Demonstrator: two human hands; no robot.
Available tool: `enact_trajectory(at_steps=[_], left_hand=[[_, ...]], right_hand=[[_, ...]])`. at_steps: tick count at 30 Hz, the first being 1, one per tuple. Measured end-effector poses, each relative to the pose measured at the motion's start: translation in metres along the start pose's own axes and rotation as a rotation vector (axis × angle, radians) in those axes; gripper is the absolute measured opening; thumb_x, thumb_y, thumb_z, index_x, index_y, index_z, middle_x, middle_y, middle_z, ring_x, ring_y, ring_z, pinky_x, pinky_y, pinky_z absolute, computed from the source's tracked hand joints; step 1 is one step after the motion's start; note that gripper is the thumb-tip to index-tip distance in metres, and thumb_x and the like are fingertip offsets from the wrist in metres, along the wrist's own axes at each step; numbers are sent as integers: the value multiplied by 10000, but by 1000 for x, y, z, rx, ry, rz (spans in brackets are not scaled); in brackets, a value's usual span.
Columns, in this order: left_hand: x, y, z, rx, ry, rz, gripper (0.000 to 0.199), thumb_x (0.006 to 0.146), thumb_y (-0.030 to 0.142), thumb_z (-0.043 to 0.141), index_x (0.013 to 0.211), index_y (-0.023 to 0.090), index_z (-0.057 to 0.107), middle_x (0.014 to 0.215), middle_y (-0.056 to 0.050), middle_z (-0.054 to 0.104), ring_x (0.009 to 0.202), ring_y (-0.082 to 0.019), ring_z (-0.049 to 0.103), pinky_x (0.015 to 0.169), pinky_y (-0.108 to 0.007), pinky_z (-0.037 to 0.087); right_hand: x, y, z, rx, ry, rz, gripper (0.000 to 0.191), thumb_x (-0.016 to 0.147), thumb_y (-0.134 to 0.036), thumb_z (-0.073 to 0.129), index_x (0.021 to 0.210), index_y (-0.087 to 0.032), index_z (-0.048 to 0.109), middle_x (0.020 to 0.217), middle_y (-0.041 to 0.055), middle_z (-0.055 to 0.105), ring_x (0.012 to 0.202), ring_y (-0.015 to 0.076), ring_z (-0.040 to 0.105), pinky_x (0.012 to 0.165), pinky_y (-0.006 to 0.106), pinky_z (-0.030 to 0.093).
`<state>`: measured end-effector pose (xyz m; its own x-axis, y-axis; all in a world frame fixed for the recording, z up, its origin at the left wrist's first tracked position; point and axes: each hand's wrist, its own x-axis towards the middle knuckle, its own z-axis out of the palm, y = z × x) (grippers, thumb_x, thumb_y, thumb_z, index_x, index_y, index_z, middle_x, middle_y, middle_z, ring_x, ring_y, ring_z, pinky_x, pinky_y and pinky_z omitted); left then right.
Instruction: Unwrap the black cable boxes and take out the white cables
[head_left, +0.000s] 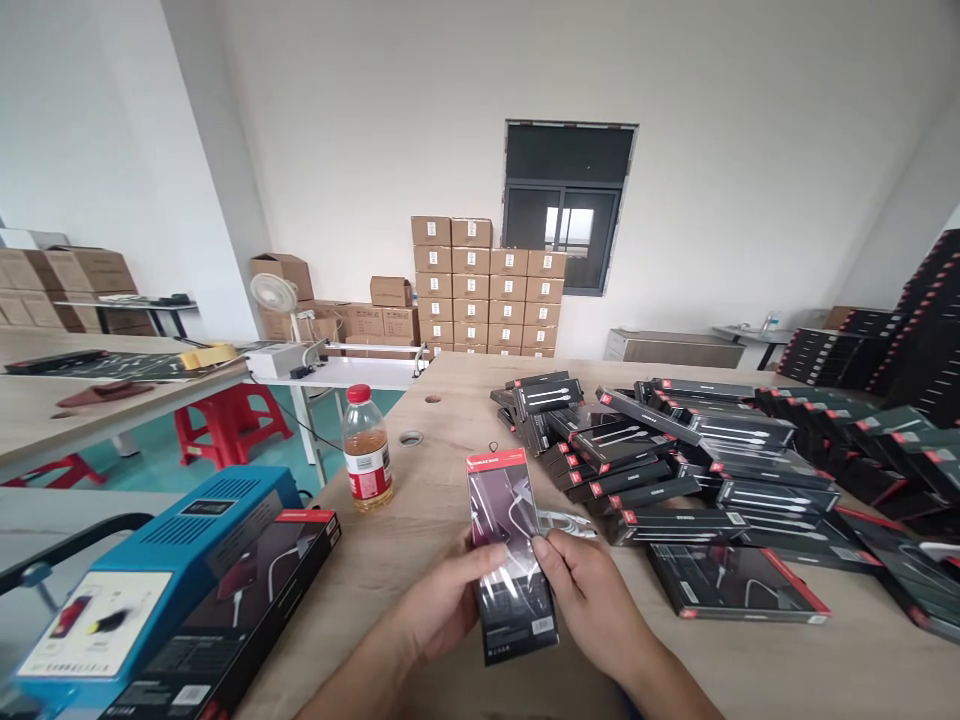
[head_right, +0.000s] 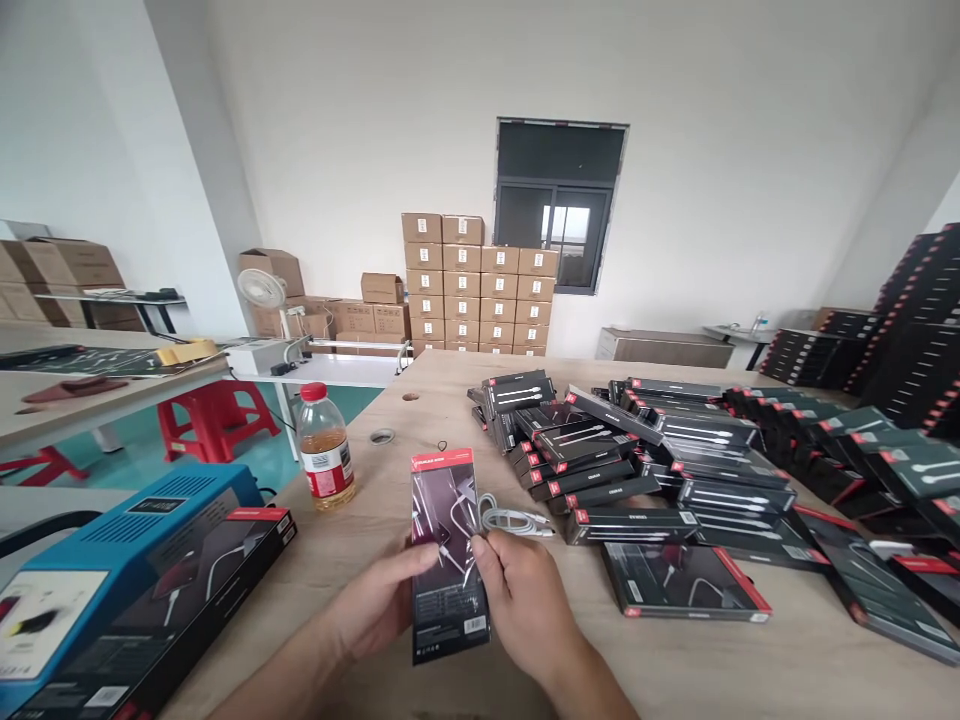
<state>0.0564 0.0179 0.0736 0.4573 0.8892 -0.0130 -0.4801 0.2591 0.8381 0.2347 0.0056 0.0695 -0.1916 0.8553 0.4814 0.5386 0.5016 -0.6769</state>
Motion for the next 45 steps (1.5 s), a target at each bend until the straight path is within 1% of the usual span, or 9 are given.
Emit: enact_trajectory(at_steps=[6, 12, 17, 21, 24, 27, 33, 40, 45], left_hand=[[-9, 14, 0, 81, -88, -157, 378, 714, 226, 812, 1081, 159, 752, 987, -105, 786, 849, -221, 736, 809, -316, 562], [-27, 23, -2, 213, -307, -415, 359, 552, 227, 878, 899, 182, 798, 818, -52, 783, 688, -168, 699, 682, -240, 538], [-31, 23, 2, 240, -399, -469, 508, 474, 285, 941, 950, 185, 793, 753, -43, 771, 618, -175, 661, 634, -251, 498], [-36, 28, 1, 184, -412, -441, 550, 417, 364, 970, 899, 166, 795, 802, -58, 781, 632, -180, 661, 648, -261, 504], [-36, 30, 0, 91, -374, -353, 512, 398, 383, 949, 820, 142, 789, 765, -74, 771, 648, -201, 679, 650, -277, 519], [-29, 25, 0, -28, -294, -259, 383, 438, 267, 830, 789, 124, 773, 730, -85, 758, 641, -209, 689, 629, -276, 519], [-6, 9, 3, -120, 4, -132, 426, 529, 231, 572, 905, 151, 754, 695, -71, 744, 622, -241, 698, 545, -279, 481], [1, -2, 1, 108, 212, 84, 444, 699, 302, 656, 1133, 218, 707, 958, -41, 774, 941, -289, 710, 790, -345, 534], [1, -9, 5, 383, 205, 270, 475, 807, 540, 710, 1176, 241, 701, 1175, -80, 739, 1202, -328, 618, 978, -380, 485]], right_hand=[[3, 12, -21, -220, 190, -47, 467, 1033, -458, 350, 640, -238, 474, 577, -14, 530, 513, 142, 468, 547, 266, 326], [10, 37, -57, -367, 544, 155, 452, 945, -475, 418, 550, -264, 362, 470, -30, 431, 456, 138, 352, 506, 287, 281], [15, 37, -56, -12, 533, 295, 440, 882, -517, 484, 552, -233, 551, 485, 10, 571, 467, 158, 507, 501, 280, 388], [19, 31, -41, 538, 449, 462, 367, 710, -542, 709, 628, -187, 667, 800, 124, 759, 751, 263, 714, 581, 313, 542], [20, 22, -35, 919, 408, 475, 337, 641, -470, 797, 581, -201, 603, 952, 144, 766, 887, 290, 728, 697, 366, 594], [19, 10, -30, 1112, 360, 429, 423, 667, -449, 777, 532, -234, 438, 785, 78, 719, 689, 213, 683, 638, 355, 594], [10, 6, 12, 1078, 38, 465, 429, 750, -602, 676, 664, -249, 448, 505, -104, 323, 382, 74, 249, 369, 206, 302], [-4, 10, 39, 348, 62, 166, 402, 943, -550, 459, 1096, -275, 709, 930, 68, 763, 920, 258, 709, 818, 345, 550], [0, 12, 45, 301, 36, 62, 332, 931, -480, 516, 992, -244, 741, 758, 57, 767, 680, 237, 705, 632, 295, 546]])
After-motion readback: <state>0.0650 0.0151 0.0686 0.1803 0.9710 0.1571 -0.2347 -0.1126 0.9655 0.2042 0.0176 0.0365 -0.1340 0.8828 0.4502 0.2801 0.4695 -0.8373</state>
